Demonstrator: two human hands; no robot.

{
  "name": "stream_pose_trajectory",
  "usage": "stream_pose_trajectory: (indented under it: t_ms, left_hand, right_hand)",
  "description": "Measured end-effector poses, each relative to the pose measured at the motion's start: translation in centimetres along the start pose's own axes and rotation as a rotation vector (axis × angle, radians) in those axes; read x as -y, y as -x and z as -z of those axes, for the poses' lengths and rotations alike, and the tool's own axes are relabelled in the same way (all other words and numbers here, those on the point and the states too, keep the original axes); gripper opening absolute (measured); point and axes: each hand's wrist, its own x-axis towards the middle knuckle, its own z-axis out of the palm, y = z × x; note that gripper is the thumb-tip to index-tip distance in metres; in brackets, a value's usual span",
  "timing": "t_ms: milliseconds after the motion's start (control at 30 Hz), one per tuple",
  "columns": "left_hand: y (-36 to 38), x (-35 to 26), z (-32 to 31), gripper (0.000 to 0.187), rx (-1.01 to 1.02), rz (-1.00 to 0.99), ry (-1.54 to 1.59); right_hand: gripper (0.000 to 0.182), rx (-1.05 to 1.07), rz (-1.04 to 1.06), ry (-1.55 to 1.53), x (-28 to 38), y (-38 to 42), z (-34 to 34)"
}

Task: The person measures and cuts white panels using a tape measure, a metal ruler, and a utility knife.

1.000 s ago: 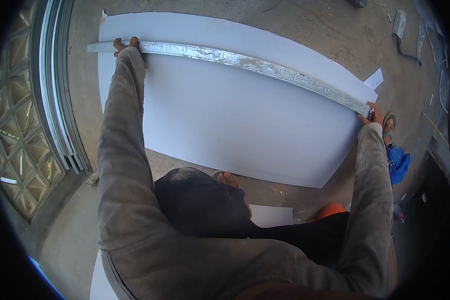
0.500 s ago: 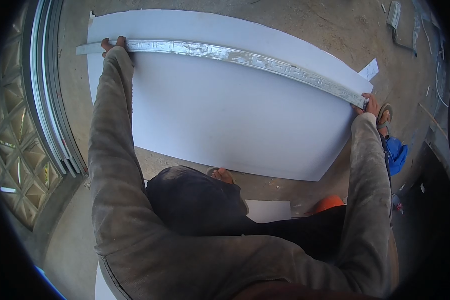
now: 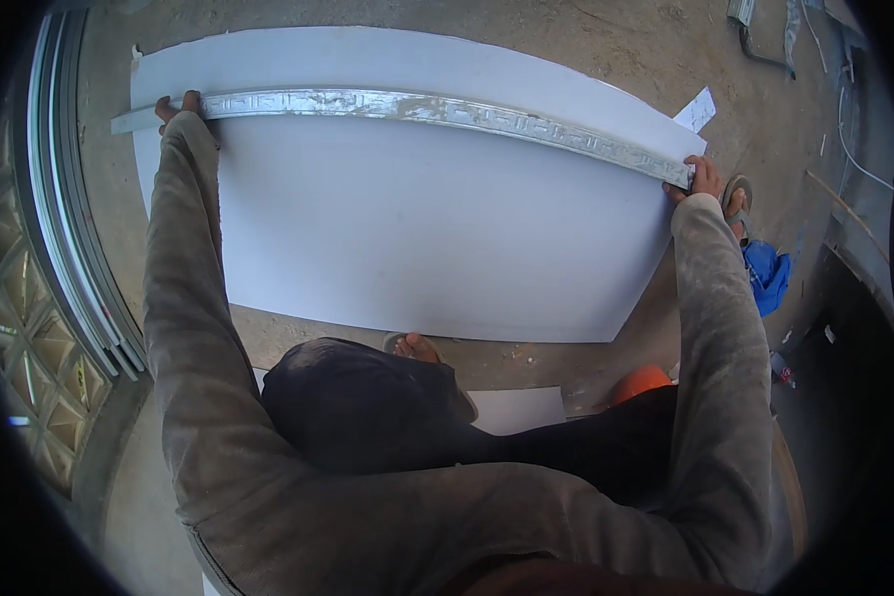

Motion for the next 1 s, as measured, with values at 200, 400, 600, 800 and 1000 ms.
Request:
stream_pose_trajectory:
  t_ms: [200, 400, 600, 800, 1000]
  left_hand:
    - [-2.9, 1.8, -1.2, 0.077, -0.020, -0.063, 0.032]
    - [0.4, 0.3, 0.3, 0.076, 0.018, -0.037, 0.062]
    - [1.0, -0.3, 0.5, 0.074, 0.049, -0.021, 0.064]
    - [0.7, -0.2, 0.5, 0.073, 0.044, -0.023, 0.001]
    - [1.4, -0.4, 1.0, 0.072, 0.055, -0.024, 0.020]
  right_hand:
    - [0.043, 0.036, 0.062, 0.099, -5.2, -1.6, -3.6]
    - [0.040, 0.011, 0.040, 0.108, -4.9, -1.6, -3.8]
    - [0.040, 0.040, 0.033, 0.116, -4.3, -1.8, -3.0]
    - [0.039, 0.060, 0.061, 0.100, -5.5, -2.5, -3.4]
    - [0.037, 0.052, 0.167, 0.074, -6.3, -3.1, -3.5]
